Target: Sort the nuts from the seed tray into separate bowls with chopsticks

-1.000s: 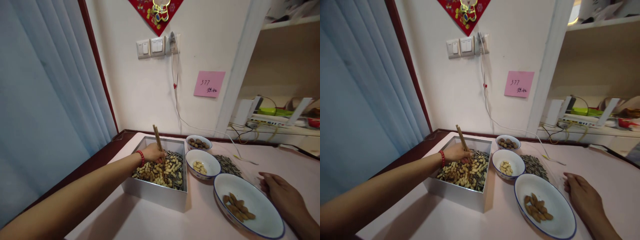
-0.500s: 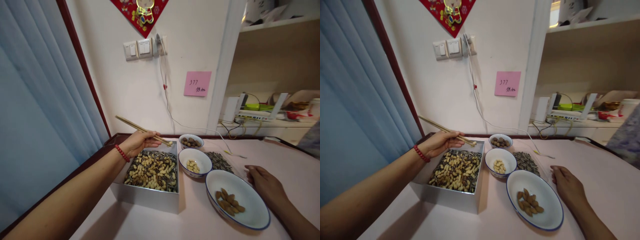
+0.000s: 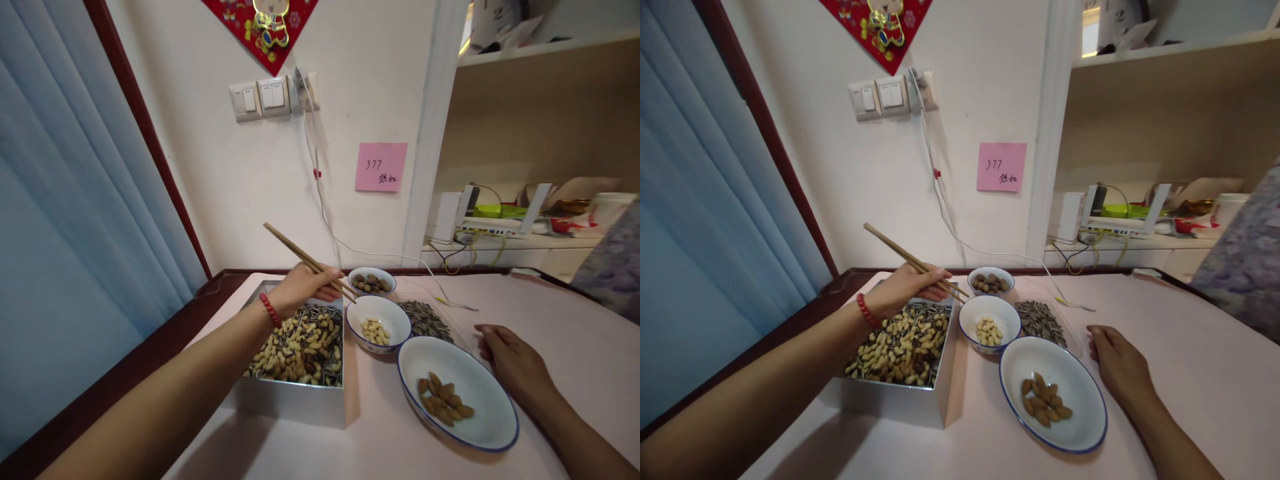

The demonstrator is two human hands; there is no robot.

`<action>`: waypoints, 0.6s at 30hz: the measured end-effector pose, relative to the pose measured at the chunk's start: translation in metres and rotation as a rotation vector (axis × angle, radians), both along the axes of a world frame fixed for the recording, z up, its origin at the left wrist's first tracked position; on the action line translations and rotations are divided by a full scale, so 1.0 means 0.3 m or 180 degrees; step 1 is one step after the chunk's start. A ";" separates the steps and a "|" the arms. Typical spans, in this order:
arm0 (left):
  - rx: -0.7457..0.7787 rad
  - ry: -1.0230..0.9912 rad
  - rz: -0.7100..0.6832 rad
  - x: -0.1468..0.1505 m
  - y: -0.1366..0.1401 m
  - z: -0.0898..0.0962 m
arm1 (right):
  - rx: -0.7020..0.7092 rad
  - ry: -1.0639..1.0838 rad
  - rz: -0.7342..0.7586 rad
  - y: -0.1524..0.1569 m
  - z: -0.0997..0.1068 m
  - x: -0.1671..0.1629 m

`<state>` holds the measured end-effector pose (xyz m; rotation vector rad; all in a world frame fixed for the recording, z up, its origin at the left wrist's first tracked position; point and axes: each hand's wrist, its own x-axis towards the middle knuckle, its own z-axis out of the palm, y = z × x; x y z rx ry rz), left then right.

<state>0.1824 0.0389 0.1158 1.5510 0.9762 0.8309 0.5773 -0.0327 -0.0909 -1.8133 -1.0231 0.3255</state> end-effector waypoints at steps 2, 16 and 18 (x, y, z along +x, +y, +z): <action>0.0061 -0.0051 0.0132 -0.082 0.001 0.021 | -0.0130 0.0085 0.0012 0.000 0.004 0.000; -0.0459 0.0910 -0.0019 -0.217 -0.008 -0.143 | -0.0500 0.0270 -0.0062 -0.023 0.061 -0.022; -0.0483 0.0920 -0.0015 -0.204 -0.002 -0.160 | -0.0506 0.0267 -0.0056 -0.021 0.057 -0.018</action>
